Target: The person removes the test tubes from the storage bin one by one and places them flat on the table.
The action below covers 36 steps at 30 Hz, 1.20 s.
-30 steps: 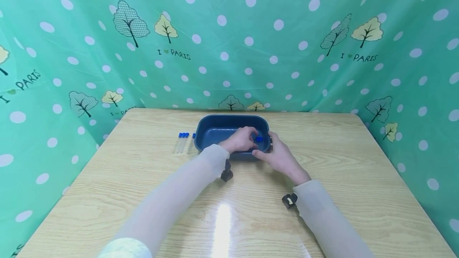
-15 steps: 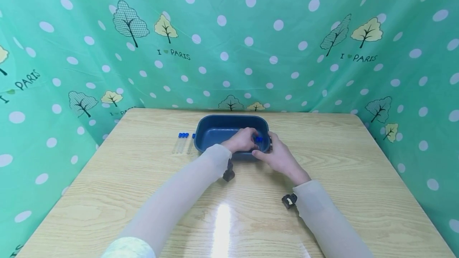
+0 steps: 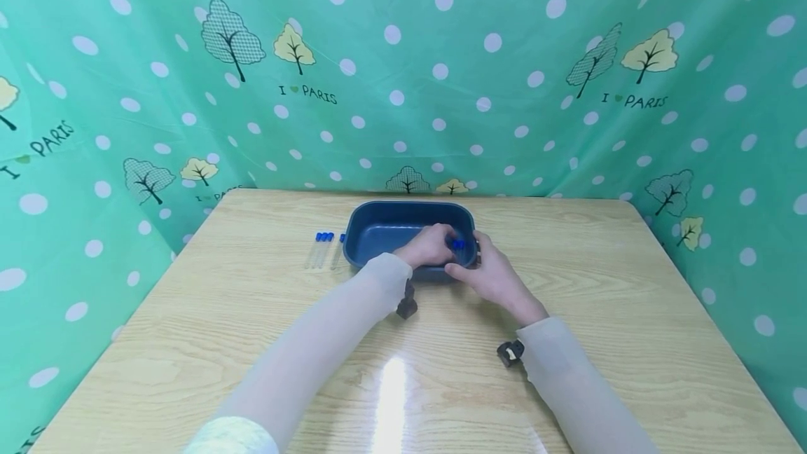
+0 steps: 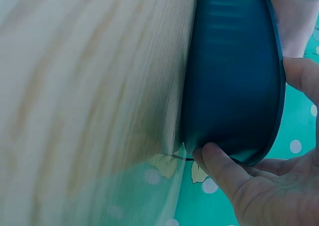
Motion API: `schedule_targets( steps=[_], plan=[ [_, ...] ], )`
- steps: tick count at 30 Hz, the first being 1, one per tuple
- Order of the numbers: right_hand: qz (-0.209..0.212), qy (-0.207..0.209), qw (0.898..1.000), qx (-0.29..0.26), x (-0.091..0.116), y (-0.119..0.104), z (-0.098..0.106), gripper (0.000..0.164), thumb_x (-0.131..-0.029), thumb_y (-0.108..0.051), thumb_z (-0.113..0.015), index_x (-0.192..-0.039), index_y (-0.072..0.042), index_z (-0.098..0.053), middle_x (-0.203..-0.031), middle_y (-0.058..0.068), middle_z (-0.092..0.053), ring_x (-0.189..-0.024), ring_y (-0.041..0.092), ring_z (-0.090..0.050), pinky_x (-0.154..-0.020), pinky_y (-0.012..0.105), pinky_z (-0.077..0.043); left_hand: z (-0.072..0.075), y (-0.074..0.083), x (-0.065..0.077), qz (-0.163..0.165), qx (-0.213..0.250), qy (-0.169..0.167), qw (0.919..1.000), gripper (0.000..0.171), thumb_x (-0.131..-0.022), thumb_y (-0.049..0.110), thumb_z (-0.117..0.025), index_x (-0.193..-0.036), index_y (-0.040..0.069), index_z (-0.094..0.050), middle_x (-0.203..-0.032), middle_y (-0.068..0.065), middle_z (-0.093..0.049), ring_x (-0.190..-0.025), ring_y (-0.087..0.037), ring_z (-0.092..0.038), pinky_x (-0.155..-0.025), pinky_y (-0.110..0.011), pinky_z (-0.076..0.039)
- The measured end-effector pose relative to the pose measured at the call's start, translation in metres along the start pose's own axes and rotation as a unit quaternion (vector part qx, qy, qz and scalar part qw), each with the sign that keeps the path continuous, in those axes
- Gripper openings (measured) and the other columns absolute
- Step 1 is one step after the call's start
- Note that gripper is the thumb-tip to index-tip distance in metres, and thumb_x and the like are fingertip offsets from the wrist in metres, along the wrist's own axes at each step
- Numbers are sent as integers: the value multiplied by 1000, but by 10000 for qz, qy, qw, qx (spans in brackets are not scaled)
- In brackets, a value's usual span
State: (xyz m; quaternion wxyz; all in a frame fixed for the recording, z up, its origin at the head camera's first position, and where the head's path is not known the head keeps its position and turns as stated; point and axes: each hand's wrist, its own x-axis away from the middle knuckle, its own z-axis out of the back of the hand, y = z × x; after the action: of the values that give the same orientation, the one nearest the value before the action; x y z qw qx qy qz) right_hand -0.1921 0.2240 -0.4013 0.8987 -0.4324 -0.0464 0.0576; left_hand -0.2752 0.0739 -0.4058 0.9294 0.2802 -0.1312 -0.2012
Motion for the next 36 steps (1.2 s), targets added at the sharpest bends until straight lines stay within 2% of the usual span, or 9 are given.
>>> schedule_targets(
  steps=[9,14,21,29,36],
  plan=[
    [1,7,10000,-15,-1,1,-1,91,-85,-45,-69,-150,-7,-19,-147,24,-33,-123,43,-47,-97,52,-42,1,-3,-1,-11,-116,-40,9999,39,-84,12,-67,-123,14,-62,-118,-2,-64,-97,-14,-57,-86,-33,-47],
    [5,1,10000,18,-1,1,-1,89,-86,-42,-68,-150,-6,-19,-147,24,-33,-123,44,-47,-96,52,-43,3,-2,0,30,-253,-115,9996,41,-85,11,-65,-125,17,-61,-121,-1,-62,-94,-14,-55,-83,-33,-47],
    [-30,-5,10000,32,-1,0,0,89,-86,-42,-68,-151,-6,-18,-147,25,-33,-123,44,-46,-96,52,-43,4,-1,1,52,-353,-119,9993,42,-85,10,-66,-126,17,-61,-121,-1,-62,-97,-14,-56,-85,-32,-46],
    [-78,-12,10000,36,-1,-1,0,91,-85,-44,-68,-151,-7,-17,-147,24,-33,-124,44,-46,-96,52,-43,9,-3,3,48,-767,-163,9969,46,-85,12,-66,-130,18,-58,-124,0,-61,-101,-14,-55,-87,-33,-47],
    [-139,-41,9999,40,0,0,0,90,-86,-42,-68,-151,-7,-16,-148,24,-31,-125,44,-45,-96,53,-43,9,-7,2,45,-747,-178,9970,48,-85,11,-64,-132,18,-57,-128,-1,-59,-106,-15,-54,-89,-33,-46]
  ],
)
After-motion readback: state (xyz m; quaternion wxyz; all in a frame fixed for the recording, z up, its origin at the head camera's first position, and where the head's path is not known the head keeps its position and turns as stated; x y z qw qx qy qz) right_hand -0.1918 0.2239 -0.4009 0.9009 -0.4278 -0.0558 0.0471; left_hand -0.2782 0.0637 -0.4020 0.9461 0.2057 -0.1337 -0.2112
